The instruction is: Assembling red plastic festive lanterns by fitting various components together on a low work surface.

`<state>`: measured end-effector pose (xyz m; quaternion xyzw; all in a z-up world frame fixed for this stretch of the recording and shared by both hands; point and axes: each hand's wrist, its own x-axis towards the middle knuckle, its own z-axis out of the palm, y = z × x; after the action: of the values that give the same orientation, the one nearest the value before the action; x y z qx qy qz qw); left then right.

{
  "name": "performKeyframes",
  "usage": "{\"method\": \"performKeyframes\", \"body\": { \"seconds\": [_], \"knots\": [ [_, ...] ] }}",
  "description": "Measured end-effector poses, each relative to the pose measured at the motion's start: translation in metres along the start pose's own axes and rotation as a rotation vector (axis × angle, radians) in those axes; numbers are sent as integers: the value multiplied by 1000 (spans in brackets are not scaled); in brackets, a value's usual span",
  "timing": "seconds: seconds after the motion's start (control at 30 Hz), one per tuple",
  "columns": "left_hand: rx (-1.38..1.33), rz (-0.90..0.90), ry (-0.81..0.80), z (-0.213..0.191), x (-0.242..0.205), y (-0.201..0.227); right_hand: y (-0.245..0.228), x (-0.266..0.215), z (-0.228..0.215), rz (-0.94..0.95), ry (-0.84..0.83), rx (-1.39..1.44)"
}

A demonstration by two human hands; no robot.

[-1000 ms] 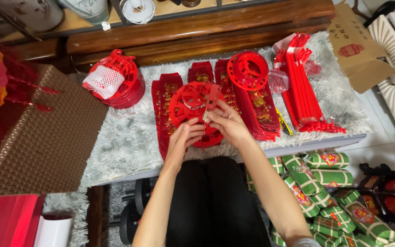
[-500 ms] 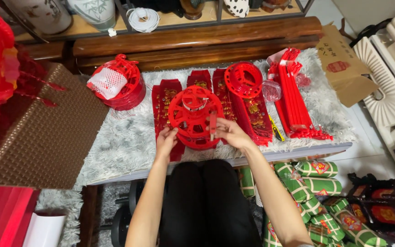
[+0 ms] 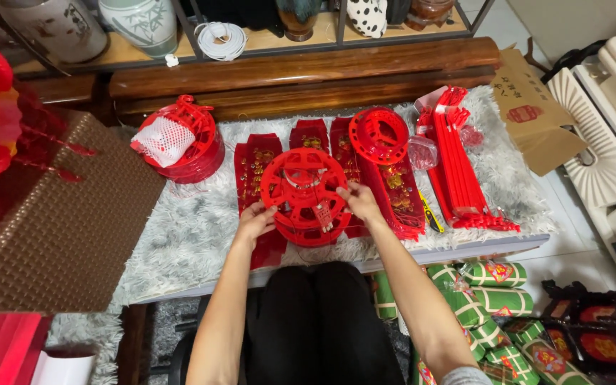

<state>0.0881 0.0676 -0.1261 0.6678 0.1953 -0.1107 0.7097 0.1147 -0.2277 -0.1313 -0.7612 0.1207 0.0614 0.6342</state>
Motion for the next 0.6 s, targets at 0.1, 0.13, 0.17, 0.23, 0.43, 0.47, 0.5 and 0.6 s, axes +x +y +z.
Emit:
{"method": "performKeyframes", "body": {
  "seconds": [0.1, 0.13, 0.17, 0.23, 0.43, 0.47, 0.5, 0.6],
  "knots": [
    [-22, 84, 36, 2, 12, -5, 20, 21, 2, -24, 53, -50],
    [-25, 77, 41, 6, 7, 10, 1, 9, 2, -19, 47, -54],
    [-5, 145, 81, 9, 2, 24, -18, -3, 1, -73, 67, -5],
    [14, 208, 119, 9, 17, 28, -51, -16, 2, -123, 88, 40],
    [-25, 630, 134, 21, -8, 115, -133, -17, -15, -394, 207, 260],
    [42, 759, 143, 21, -19, 135, -147, -19, -19, -411, 188, 322],
    [111, 887, 152, 22, -29, 155, -160, -21, -23, -428, 169, 384],
    [87, 992, 167, 33, -68, 199, -198, -42, -31, -397, 118, 491]
  ]
}}
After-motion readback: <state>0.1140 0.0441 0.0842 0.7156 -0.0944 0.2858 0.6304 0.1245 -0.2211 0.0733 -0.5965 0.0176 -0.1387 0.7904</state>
